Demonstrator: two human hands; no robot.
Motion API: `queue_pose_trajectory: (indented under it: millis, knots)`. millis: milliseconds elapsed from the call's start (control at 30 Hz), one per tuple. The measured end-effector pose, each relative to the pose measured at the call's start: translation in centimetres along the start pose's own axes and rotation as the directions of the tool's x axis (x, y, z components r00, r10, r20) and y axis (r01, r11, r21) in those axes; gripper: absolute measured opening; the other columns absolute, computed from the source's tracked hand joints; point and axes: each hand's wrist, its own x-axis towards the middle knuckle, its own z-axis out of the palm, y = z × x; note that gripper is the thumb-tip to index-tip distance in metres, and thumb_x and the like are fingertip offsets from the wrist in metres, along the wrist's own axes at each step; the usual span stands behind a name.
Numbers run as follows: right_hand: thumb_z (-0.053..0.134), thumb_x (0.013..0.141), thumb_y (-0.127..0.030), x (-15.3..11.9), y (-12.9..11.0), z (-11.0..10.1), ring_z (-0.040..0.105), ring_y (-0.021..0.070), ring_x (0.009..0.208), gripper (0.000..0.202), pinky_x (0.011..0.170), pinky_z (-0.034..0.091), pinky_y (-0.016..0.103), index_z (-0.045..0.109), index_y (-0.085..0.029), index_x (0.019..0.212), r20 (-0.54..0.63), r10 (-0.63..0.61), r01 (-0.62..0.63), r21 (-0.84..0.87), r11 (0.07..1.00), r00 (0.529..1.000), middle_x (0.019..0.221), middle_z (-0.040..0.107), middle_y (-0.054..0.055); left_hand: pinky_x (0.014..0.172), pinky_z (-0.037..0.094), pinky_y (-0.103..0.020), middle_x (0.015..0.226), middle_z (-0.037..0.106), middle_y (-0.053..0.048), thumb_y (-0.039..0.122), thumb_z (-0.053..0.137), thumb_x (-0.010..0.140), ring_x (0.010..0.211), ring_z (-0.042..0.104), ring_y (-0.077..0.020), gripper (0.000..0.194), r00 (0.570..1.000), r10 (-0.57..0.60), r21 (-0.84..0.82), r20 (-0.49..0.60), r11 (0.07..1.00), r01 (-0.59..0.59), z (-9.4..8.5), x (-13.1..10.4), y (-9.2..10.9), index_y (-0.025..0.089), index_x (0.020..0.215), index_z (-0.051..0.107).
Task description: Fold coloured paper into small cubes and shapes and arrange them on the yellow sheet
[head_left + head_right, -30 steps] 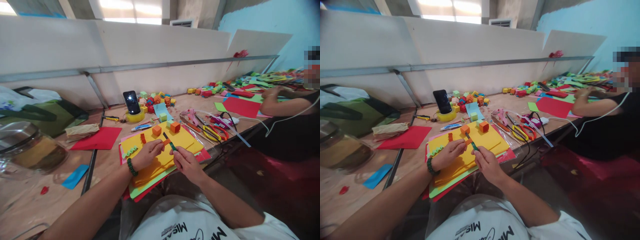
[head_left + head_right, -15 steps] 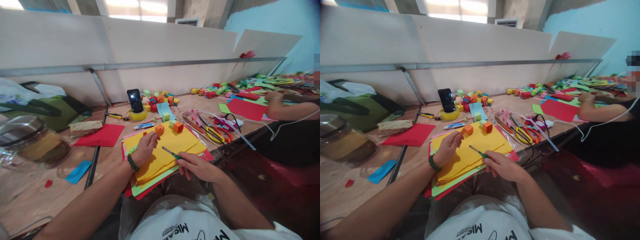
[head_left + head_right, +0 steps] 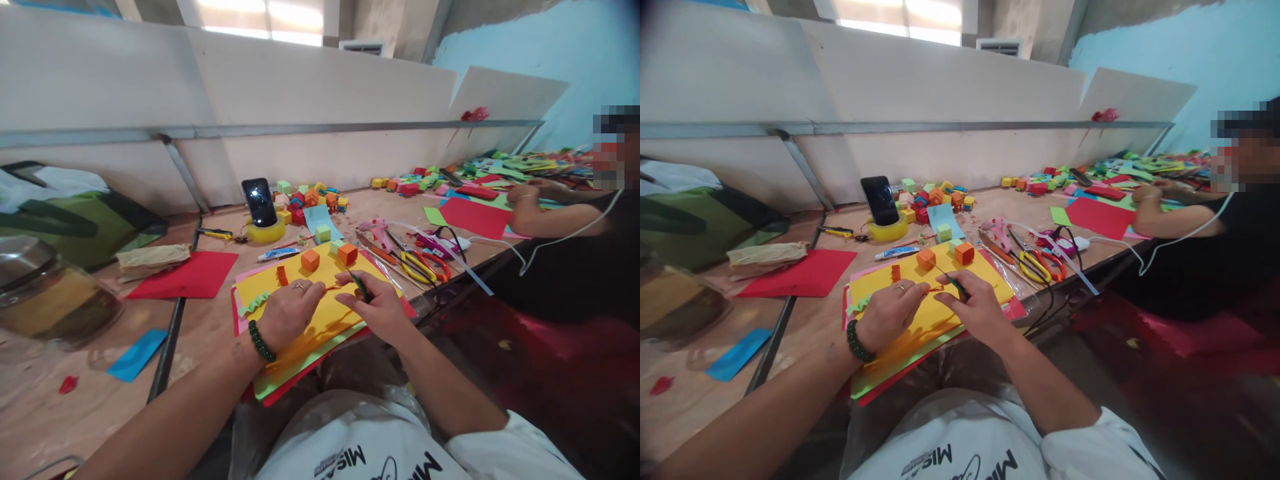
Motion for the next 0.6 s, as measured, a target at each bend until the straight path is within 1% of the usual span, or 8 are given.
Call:
queue_pose_trajectory:
  millis: [100, 200, 267, 333, 433, 500, 567, 600]
  knots:
    - [0.069, 0.077, -0.027, 0.16, 0.63, 0.07, 0.06, 0.0139, 0.075, 0.01, 0.07, 0.048, 0.026, 0.065, -0.02, 0.084, 0.008, -0.174, 0.174, -0.032, 0.984, 0.985, 0.081, 0.066, 0.002, 0.049, 0.033, -0.024, 0.062, 0.055, -0.001, 0.013, 0.032, 0.094, 0.057, 0.052, -0.0142, 0.027, 0.999, 0.045, 0.032, -0.009, 0.998, -0.044, -0.09, 0.04, 0.23, 0.018, 0.082, 0.056]
    - [0.07, 0.078, -0.026, 0.16, 0.81, -0.15, 0.064, 0.0158, 0.081, 0.01, 0.075, 0.05, 0.027, 0.065, -0.021, 0.085, 0.005, -0.242, 0.242, -0.066, 0.968, 0.97, 0.083, 0.068, 0.003, 0.049, 0.032, -0.023, 0.061, 0.054, 0.0, 0.01, 0.032, 0.092, 0.056, 0.052, -0.0135, 0.027, 0.999, 0.054, 0.022, 0.002, 0.998, -0.054, -0.16, 0.14, 0.36, 0.019, 0.079, 0.054]
    - [0.07, 0.079, -0.026, 0.06, 0.68, -0.33, 0.065, 0.0158, 0.08, 0.01, 0.074, 0.051, 0.027, 0.065, -0.021, 0.086, -0.007, -0.254, 0.252, -0.106, 0.962, 0.967, 0.084, 0.068, 0.003, 0.049, 0.033, -0.023, 0.061, 0.055, 0.0, 0.01, 0.032, 0.092, 0.057, 0.052, -0.013, 0.027, 0.998, 0.056, -0.004, 0.011, 0.998, -0.056, -0.2, 0.24, 0.38, 0.019, 0.078, 0.054]
    - [0.069, 0.08, -0.028, -0.07, 0.49, -0.5, 0.065, 0.0158, 0.077, 0.009, 0.071, 0.051, 0.026, 0.064, -0.021, 0.082, -0.006, -0.276, 0.273, -0.134, 0.953, 0.961, 0.081, 0.069, 0.003, 0.049, 0.035, -0.022, 0.062, 0.056, 0.0, 0.009, 0.032, 0.091, 0.056, 0.053, -0.0129, 0.027, 0.998, 0.067, -0.032, -0.005, 0.997, -0.067, -0.23, 0.31, 0.37, 0.018, 0.078, 0.054]
    - [0.068, 0.081, -0.033, -0.28, 0.39, -0.65, 0.063, 0.015, 0.067, 0.015, 0.062, 0.049, 0.025, 0.064, -0.02, 0.075, -0.002, -0.31, 0.303, -0.208, 0.93, 0.951, 0.072, 0.067, 0.002, 0.049, 0.037, -0.022, 0.061, 0.057, 0.0, 0.007, 0.03, 0.09, 0.056, 0.054, -0.0131, 0.029, 0.994, 0.1, -0.052, -0.037, 0.993, -0.101, -0.16, 0.3, 0.3, 0.018, 0.079, 0.055]
    - [0.067, 0.082, -0.035, -0.37, 0.52, -0.68, 0.06, 0.0137, 0.061, 0.019, 0.057, 0.046, 0.025, 0.063, -0.019, 0.072, -0.008, -0.341, 0.327, -0.267, 0.907, 0.94, 0.066, 0.064, 0.002, 0.049, 0.037, -0.022, 0.061, 0.058, 0.0, 0.007, 0.031, 0.09, 0.056, 0.055, -0.0134, 0.029, 0.994, 0.109, -0.061, -0.029, 0.992, -0.11, -0.01, 0.19, 0.22, 0.018, 0.079, 0.056]
    - [0.067, 0.082, -0.034, -0.37, 0.76, -0.73, 0.058, 0.0129, 0.06, 0.019, 0.055, 0.045, 0.024, 0.063, -0.018, 0.072, -0.004, -0.366, 0.35, -0.29, 0.891, 0.93, 0.065, 0.063, 0.001, 0.049, 0.038, -0.022, 0.061, 0.06, -0.001, 0.009, 0.032, 0.09, 0.058, 0.057, -0.0137, 0.029, 0.996, 0.092, -0.109, -0.008, 0.99, -0.092, 0.21, 0.06, 0.15, 0.018, 0.079, 0.057]
    - [0.067, 0.082, -0.033, -0.33, 0.9, -0.78, 0.059, 0.0127, 0.06, 0.018, 0.056, 0.045, 0.024, 0.063, -0.018, 0.072, -0.001, -0.374, 0.358, -0.285, 0.889, 0.927, 0.066, 0.063, 0.001, 0.05, 0.04, -0.022, 0.062, 0.061, -0.002, 0.011, 0.033, 0.091, 0.059, 0.059, -0.0139, 0.029, 0.998, 0.068, -0.162, 0.006, 0.985, -0.066, 0.31, 0.01, 0.12, 0.018, 0.08, 0.058]
